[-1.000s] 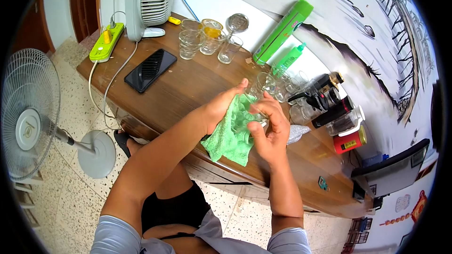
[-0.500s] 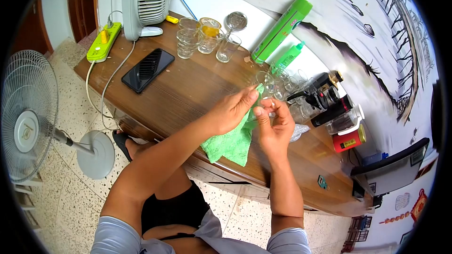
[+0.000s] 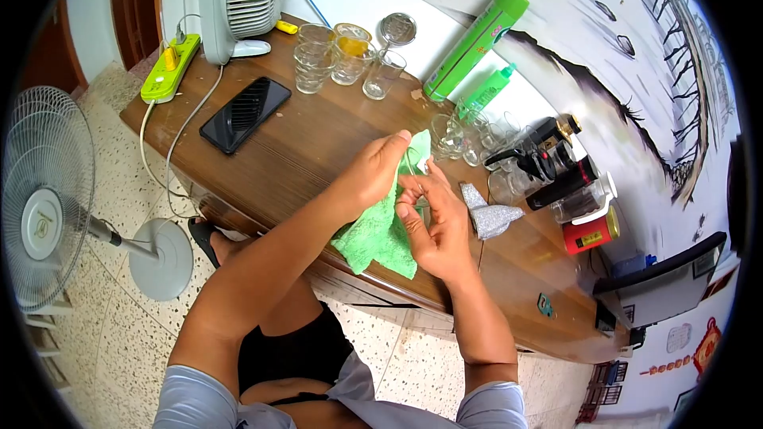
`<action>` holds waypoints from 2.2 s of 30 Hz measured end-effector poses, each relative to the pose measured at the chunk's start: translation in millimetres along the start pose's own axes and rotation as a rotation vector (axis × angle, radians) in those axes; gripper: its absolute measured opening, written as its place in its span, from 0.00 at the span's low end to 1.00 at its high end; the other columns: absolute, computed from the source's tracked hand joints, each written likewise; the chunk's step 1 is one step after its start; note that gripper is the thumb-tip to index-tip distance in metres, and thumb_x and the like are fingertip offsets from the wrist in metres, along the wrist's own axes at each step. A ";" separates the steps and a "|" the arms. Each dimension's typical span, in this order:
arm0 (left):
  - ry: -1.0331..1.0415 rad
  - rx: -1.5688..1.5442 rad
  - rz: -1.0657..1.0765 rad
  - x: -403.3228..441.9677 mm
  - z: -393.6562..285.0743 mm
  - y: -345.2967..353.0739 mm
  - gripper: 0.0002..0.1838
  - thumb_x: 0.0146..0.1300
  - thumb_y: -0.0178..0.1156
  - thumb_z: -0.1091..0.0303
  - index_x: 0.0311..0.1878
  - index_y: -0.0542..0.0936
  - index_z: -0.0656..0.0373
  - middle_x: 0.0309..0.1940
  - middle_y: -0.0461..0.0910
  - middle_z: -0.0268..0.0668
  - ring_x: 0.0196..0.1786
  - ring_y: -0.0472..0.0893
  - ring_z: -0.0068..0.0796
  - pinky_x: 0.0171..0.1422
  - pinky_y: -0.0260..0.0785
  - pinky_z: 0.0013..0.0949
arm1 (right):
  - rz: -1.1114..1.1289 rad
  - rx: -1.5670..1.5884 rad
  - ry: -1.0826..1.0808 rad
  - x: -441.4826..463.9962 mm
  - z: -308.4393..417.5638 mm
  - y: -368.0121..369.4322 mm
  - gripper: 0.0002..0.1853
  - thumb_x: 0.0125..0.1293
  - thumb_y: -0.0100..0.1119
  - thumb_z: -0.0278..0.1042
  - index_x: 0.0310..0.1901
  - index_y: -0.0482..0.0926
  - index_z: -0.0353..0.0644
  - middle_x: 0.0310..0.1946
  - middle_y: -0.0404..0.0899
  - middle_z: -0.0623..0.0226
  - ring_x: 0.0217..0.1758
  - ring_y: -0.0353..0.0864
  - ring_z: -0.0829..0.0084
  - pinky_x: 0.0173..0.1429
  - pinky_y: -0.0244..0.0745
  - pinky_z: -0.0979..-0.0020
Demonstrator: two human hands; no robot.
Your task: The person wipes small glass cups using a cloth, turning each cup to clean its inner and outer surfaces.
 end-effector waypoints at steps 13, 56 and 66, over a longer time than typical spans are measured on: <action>0.318 0.535 -0.032 -17.5 -21.8 20.9 0.32 0.89 0.41 0.46 0.75 0.76 0.65 0.56 0.86 0.54 0.61 0.84 0.36 0.69 0.74 0.41 | -0.440 0.154 0.198 -8.3 -32.3 -27.3 0.17 0.70 0.75 0.27 0.58 0.86 0.36 0.36 0.87 0.68 0.41 0.85 0.75 0.72 0.76 0.57; -0.030 -0.147 0.229 -7.1 -8.3 22.0 0.26 0.87 0.52 0.66 0.80 0.66 0.67 0.68 0.79 0.49 0.71 0.79 0.32 0.76 0.73 0.35 | -0.377 0.436 0.334 -13.0 -39.7 -25.3 0.20 0.69 0.77 0.24 0.61 0.85 0.31 0.44 0.89 0.66 0.48 0.86 0.79 0.59 0.80 0.73; 0.148 0.415 0.143 -19.3 -23.2 26.7 0.36 0.88 0.39 0.40 0.75 0.71 0.66 0.60 0.85 0.49 0.65 0.84 0.37 0.72 0.73 0.37 | -0.267 0.348 0.266 -14.6 -40.2 -18.9 0.17 0.76 0.70 0.30 0.62 0.85 0.34 0.41 0.87 0.68 0.47 0.81 0.79 0.54 0.77 0.75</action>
Point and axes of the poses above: each hand's wrist, its own x-axis towards the middle knuckle, its own y-axis out of the palm, z = x × y, the point moved 7 cm from there along x, towards the middle knuckle
